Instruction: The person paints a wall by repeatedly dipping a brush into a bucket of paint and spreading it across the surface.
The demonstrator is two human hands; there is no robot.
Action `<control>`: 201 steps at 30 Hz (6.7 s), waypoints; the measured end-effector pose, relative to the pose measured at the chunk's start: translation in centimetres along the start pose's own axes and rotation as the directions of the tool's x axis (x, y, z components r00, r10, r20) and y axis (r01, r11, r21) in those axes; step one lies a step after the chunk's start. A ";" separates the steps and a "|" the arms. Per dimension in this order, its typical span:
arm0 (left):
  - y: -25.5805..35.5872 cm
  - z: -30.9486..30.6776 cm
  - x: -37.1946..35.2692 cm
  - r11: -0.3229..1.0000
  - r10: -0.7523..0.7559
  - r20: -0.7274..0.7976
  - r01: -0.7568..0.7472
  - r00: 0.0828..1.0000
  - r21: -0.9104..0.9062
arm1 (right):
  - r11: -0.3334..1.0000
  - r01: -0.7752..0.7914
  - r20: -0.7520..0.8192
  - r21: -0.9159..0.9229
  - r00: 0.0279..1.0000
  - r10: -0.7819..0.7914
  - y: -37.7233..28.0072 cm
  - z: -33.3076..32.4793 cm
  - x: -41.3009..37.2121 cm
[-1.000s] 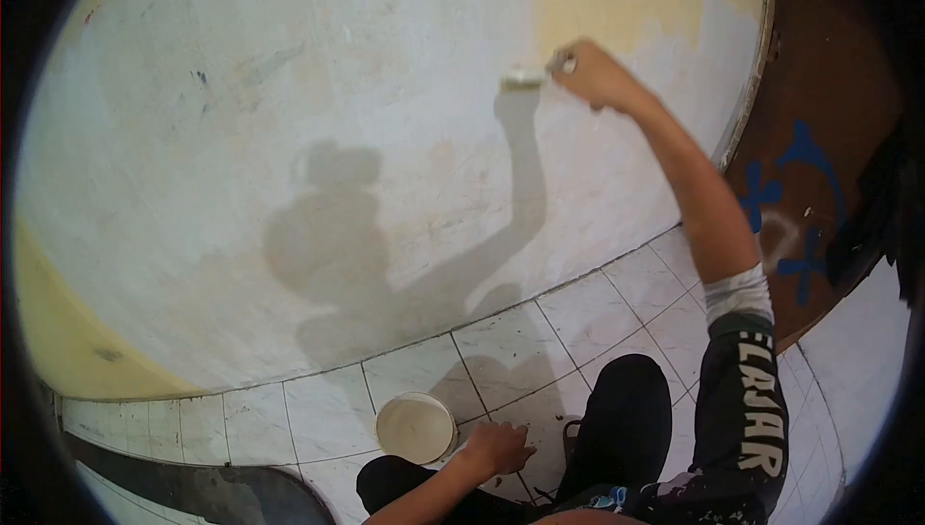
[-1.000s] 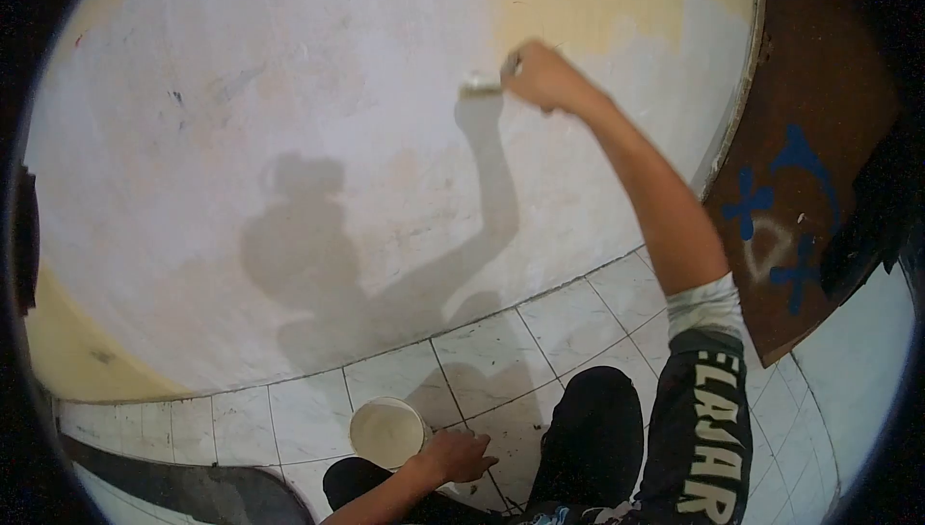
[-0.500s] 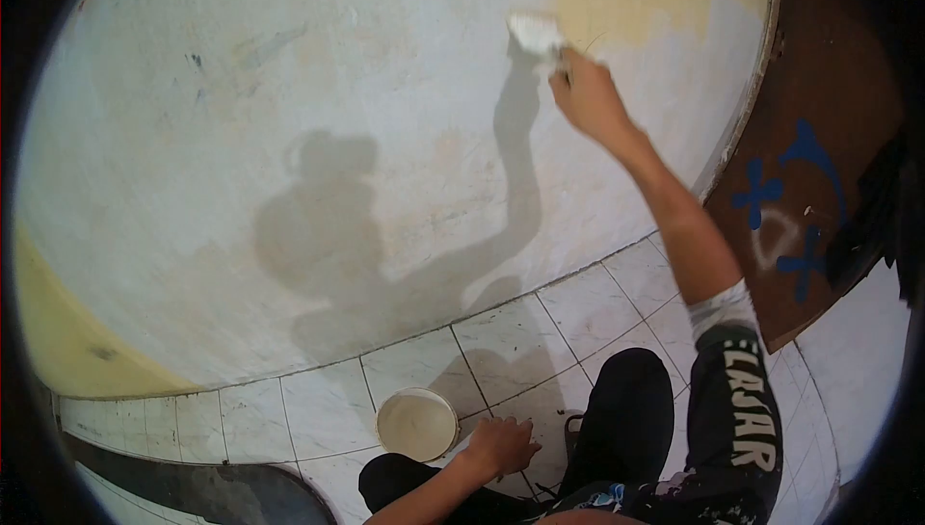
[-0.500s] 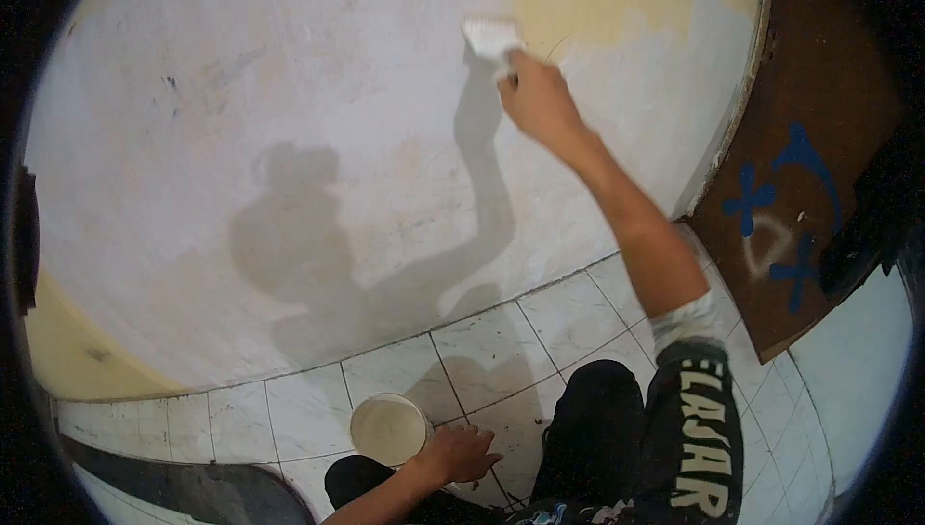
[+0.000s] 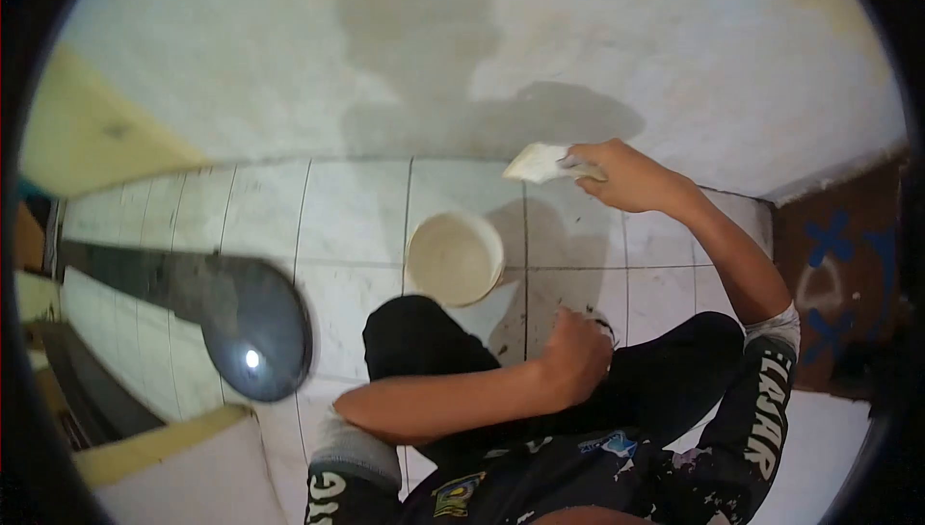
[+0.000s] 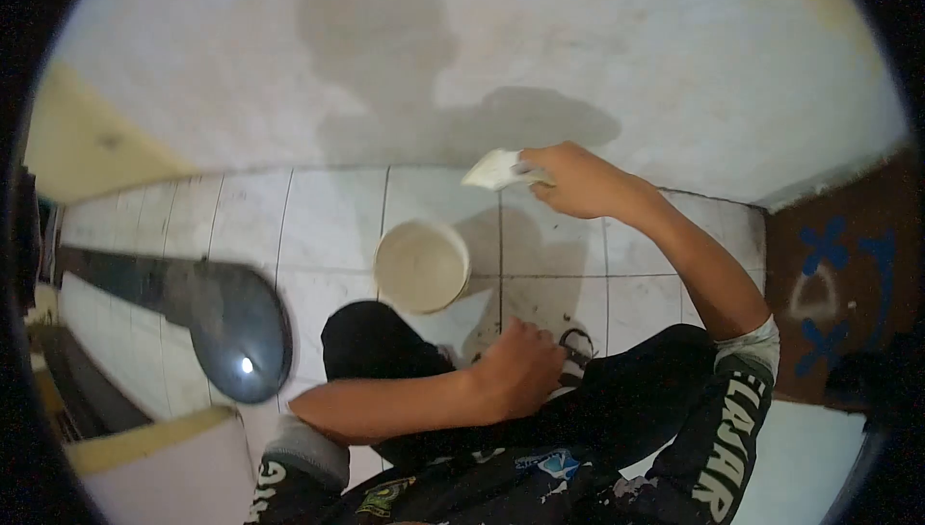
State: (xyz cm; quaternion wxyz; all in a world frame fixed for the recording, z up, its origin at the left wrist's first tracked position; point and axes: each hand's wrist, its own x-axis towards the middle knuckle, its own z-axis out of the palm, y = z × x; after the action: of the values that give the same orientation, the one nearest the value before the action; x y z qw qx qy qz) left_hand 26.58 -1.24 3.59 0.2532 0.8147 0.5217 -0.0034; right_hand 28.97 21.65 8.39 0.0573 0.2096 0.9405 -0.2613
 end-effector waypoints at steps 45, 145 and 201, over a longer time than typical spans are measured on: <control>-0.7 1.7 -1.7 0.990 0.043 0.040 -0.048 0.998 0.136 | 0.983 0.178 0.476 -0.050 0.869 -0.133 -1.0 19.9 12.4; -5.7 0.9 8.3 0.998 -0.070 0.345 0.065 0.936 0.027 | 0.855 -0.518 -0.978 -0.006 0.181 0.103 -8.3 -42.4 -18.2; -4.1 -0.7 6.2 0.997 -0.060 0.214 0.048 0.975 0.064 | 0.892 -0.436 -0.850 -0.116 0.509 0.138 4.3 -29.4 -11.9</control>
State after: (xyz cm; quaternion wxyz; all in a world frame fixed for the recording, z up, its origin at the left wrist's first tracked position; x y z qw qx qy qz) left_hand 25.74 5.62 0.89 0.2843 0.8021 0.5127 -0.1140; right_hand 41.62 35.83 34.12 -0.3120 0.4499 0.8361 0.0345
